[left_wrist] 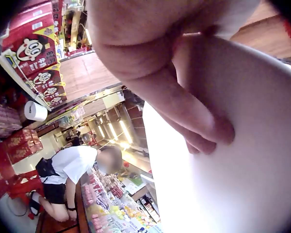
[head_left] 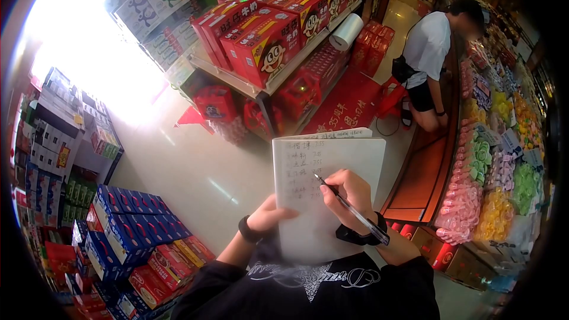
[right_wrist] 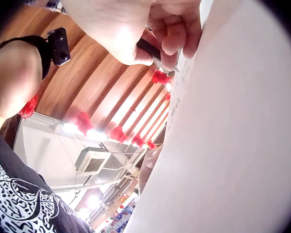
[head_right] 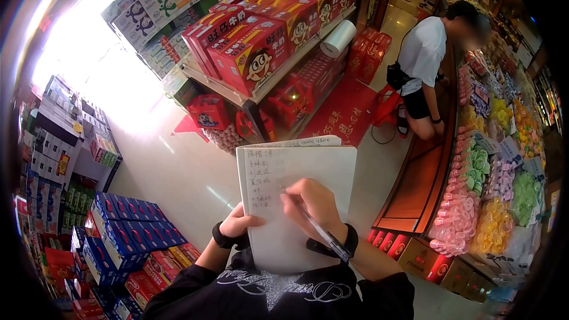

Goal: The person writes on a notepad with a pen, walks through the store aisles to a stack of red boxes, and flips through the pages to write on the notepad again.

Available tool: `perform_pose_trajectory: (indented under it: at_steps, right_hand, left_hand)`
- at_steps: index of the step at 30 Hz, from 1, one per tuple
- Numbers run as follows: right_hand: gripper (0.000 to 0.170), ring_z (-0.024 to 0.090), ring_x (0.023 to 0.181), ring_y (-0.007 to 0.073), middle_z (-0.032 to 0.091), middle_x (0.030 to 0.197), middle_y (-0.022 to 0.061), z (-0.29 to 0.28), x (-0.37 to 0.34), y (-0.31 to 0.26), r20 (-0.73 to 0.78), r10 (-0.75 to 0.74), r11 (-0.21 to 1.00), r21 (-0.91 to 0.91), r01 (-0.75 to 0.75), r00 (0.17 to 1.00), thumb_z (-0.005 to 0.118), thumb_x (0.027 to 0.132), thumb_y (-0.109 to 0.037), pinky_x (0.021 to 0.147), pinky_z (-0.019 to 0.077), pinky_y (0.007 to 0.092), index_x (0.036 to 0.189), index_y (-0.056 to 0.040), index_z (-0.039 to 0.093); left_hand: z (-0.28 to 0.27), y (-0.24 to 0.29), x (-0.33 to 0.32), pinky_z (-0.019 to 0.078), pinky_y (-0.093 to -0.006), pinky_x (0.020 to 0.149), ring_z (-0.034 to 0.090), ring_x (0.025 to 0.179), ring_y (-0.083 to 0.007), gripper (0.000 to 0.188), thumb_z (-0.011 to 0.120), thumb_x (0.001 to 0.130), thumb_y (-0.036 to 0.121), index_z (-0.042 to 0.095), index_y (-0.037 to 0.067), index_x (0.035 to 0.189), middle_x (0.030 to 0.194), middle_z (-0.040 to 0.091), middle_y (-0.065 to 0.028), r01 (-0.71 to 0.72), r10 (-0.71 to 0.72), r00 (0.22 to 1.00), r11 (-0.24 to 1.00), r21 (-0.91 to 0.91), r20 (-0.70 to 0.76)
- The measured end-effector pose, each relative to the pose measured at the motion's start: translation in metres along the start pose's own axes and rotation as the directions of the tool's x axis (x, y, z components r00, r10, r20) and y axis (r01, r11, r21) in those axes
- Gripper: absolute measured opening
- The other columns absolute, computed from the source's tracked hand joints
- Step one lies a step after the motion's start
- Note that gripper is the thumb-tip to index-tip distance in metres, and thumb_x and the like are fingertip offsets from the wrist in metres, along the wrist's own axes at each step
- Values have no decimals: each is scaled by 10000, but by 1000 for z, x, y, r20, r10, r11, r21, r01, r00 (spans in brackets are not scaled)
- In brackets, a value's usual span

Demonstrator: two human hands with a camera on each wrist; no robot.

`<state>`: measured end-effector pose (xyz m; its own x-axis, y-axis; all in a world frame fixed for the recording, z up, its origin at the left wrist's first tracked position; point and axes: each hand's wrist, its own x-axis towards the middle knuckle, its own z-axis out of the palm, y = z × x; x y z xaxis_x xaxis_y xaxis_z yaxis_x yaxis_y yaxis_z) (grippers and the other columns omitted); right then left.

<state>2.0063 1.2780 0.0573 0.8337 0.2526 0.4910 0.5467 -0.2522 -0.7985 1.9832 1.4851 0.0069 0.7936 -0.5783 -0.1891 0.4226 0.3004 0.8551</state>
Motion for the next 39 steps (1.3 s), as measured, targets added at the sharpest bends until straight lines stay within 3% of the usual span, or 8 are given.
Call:
perform_pose_trajectory:
  at_steps: [13,22,28,31,39]
  right_hand:
    - [163,444,484,139,519,655,68,1,6,-10,-3,-128,981,-147,126,992,635,725,20,457,369,254,815,-11,503]
    - [117,423,494,106,479,627,54,1,2,-11,-77,-43,993,-113,34,996,592,761,34,464,352,238,803,0,488]
    - [89,439,522,69,510,647,46,3,-1,-10,-32,64,994,87,-61,997,580,784,35,475,358,216,808,6,499]
    - [90,440,518,68,512,650,51,2,3,-12,3,4,1000,4,-4,1000,580,783,43,475,358,212,814,12,502]
    - [93,437,503,57,514,641,40,0,-2,-8,-27,59,998,28,-59,998,573,791,41,459,348,203,799,11,486]
  left_hand:
    - [0,1,-6,407,-306,890,507,1050,-181,427,523,786,42,476,-55,1198,1154,540,-118,-11,11,1000,999,41,9]
    - [0,1,-9,402,-304,897,507,1055,-185,401,522,792,29,486,-65,1181,1161,539,-123,-26,25,1000,999,31,3]
    - [3,4,-11,404,-307,898,509,1054,-187,407,515,799,29,472,-67,1193,1162,536,-126,-17,17,1000,1000,0,9]
    - [1,3,-11,405,-307,898,508,1055,-188,410,512,801,31,467,-67,1197,1161,535,-127,-13,12,1000,1000,12,8]
    - [5,5,-13,405,-309,897,508,1054,-193,422,513,799,40,459,-67,1203,1159,533,-129,-10,11,1000,1000,-13,5]
